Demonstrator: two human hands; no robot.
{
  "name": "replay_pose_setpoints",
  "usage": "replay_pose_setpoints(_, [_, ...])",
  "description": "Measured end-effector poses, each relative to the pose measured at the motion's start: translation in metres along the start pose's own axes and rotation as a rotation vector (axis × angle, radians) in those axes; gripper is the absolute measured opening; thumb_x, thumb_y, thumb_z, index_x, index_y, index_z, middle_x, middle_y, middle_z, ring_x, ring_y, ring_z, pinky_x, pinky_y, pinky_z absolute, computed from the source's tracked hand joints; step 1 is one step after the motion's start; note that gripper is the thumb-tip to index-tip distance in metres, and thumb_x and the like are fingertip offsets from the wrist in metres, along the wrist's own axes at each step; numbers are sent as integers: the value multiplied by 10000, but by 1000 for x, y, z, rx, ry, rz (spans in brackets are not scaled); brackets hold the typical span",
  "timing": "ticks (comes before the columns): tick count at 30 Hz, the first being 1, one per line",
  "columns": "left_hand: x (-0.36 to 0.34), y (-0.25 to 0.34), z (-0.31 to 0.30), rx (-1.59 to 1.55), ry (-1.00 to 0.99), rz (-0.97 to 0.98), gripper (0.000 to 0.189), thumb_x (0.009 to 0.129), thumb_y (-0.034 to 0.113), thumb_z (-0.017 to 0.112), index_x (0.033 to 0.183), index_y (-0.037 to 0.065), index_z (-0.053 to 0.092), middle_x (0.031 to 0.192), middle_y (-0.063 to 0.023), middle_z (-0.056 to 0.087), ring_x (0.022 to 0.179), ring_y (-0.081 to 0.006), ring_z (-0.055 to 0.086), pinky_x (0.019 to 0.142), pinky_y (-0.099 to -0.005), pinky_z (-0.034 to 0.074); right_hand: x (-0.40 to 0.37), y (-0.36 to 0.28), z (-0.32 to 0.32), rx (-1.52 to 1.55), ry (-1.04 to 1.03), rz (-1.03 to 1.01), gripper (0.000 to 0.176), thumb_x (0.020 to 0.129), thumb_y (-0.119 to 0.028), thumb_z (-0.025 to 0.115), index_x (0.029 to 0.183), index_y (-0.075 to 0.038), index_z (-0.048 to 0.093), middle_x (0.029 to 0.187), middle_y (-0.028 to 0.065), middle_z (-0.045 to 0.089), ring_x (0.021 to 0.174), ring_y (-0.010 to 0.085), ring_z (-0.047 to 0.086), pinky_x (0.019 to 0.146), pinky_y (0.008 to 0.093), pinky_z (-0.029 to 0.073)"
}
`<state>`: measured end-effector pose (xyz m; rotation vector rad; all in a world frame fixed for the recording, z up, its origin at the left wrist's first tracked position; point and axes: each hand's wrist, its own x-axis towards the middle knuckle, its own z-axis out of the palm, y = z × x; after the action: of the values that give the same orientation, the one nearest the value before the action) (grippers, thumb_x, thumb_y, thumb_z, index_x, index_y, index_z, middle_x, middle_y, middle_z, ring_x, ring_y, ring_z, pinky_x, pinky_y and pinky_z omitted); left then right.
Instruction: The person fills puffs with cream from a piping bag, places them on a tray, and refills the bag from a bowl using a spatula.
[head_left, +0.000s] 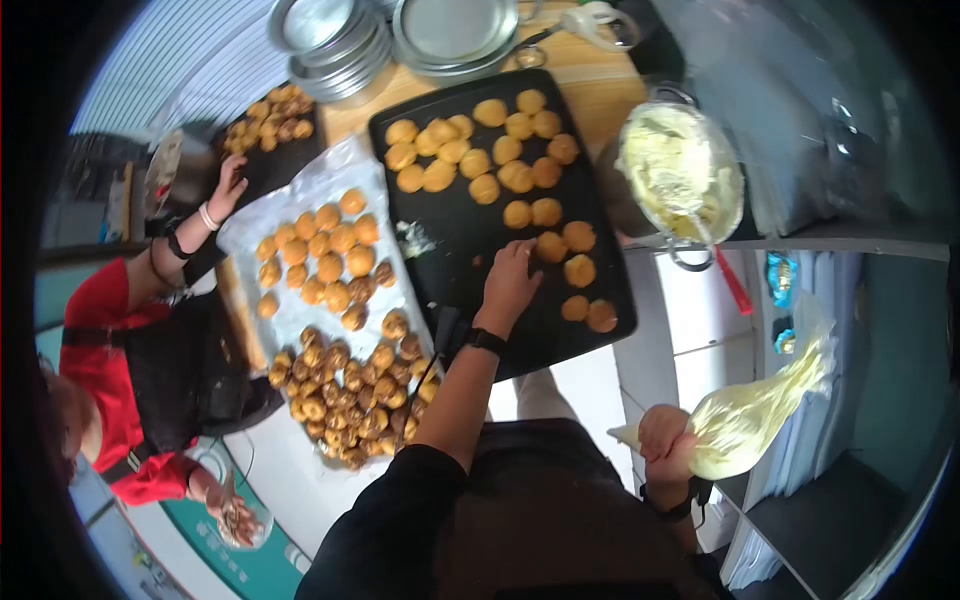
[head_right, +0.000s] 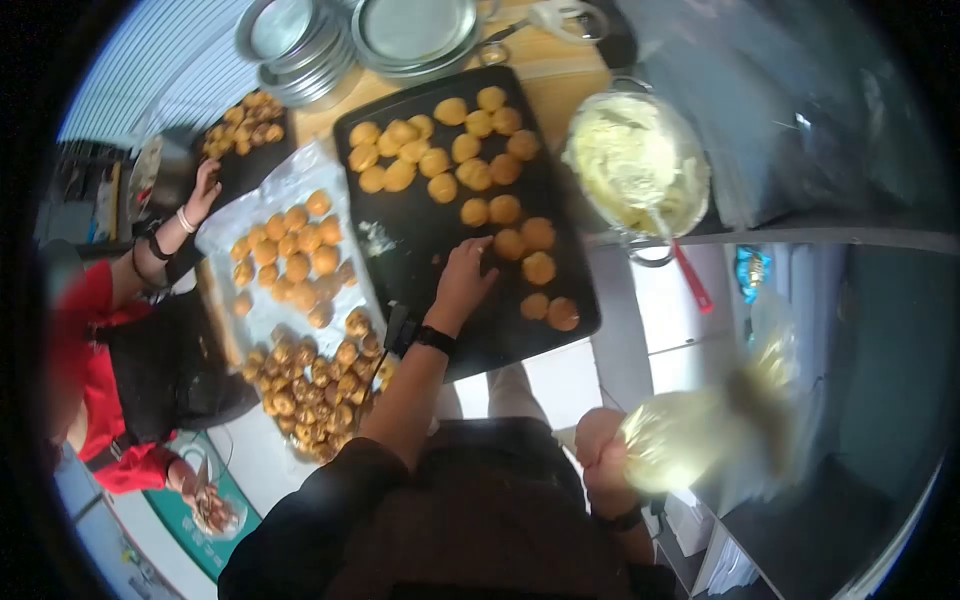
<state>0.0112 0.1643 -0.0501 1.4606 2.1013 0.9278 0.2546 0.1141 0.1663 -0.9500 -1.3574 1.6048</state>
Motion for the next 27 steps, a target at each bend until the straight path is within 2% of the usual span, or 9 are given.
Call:
replay_pose_setpoints(3, [29,16,35,93,-53,191,398,705,43,639,1099,68,590,1197,-100,528,1122,-296,494,900,-375,459,-9,-1,-18,-117,86,24,543,948,-502,372,562,-121,360,473,8,343,427,136,334,478,272,318])
replay_pose_setpoints(7, [31,20,33,233,-92,63,338,728,35,632,1060,72,583,1083,-108,554,1033,-306,537,891,-363,467,-19,8,-31,-68,144,82,543,958,-485,350,555,-123,344,475,8,334,437,139,338,478,276,316])
replay_pose_setpoints(10, [16,40,-8,-190,-56,-63,360,771,50,657,1117,75,562,1077,-84,563,1025,-265,560,874,-327,473,10,4,-31,-37,-163,17,550,941,-503,355,540,-128,330,479,-16,345,437,135,358,617,273,401])
replay_pose_setpoints(12, [-10,78,-59,-1234,-321,-401,430,796,42,671,1196,64,516,1082,-63,559,1052,-214,555,858,-309,481,28,-9,-21,-57,-310,130,498,924,-489,415,587,-123,391,486,-32,364,445,112,381,808,310,421])
replay_pose_setpoints(13, [-22,95,-87,-1227,-315,-402,430,796,42,671,1196,64,516,1082,-63,559,1052,-214,555,858,-309,481,32,-13,-9,-28,-330,246,467,914,-481,447,623,-116,429,491,-38,375,452,99,397,909,344,406])
replay_pose_setpoints(15, [-48,122,-137,-1101,-475,-200,483,776,-6,685,1223,68,518,1138,-48,527,1173,-153,470,903,-294,482,53,-18,17,-17,-462,-60,415,892,-465,511,701,-98,467,509,-48,397,478,77,422,964,405,371])
replay_pose_setpoints(18, [-84,134,-178,-990,-229,-52,561,730,-61,704,1241,57,504,1226,-67,456,1162,-177,492,910,-300,486,50,-4,34,-143,-621,-205,321,890,-375,551,720,-116,467,525,-63,407,488,78,429,1034,420,308])
replay_pose_setpoints(26, [-153,120,-224,-987,24,27,563,721,24,753,1227,63,510,1229,-77,467,1179,-192,479,903,-326,500,35,-16,88,-46,-813,-225,273,888,-338,554,796,-87,498,548,-60,440,521,94,472,1031,414,322])
replay_pose_setpoints(27, [-158,120,-227,-953,56,32,567,715,31,760,1224,64,511,1228,-79,469,1176,-192,480,901,-326,499,34,-17,92,-71,-862,-173,252,891,-314,541,831,-73,499,574,-42,461,547,97,481,941,373,371])
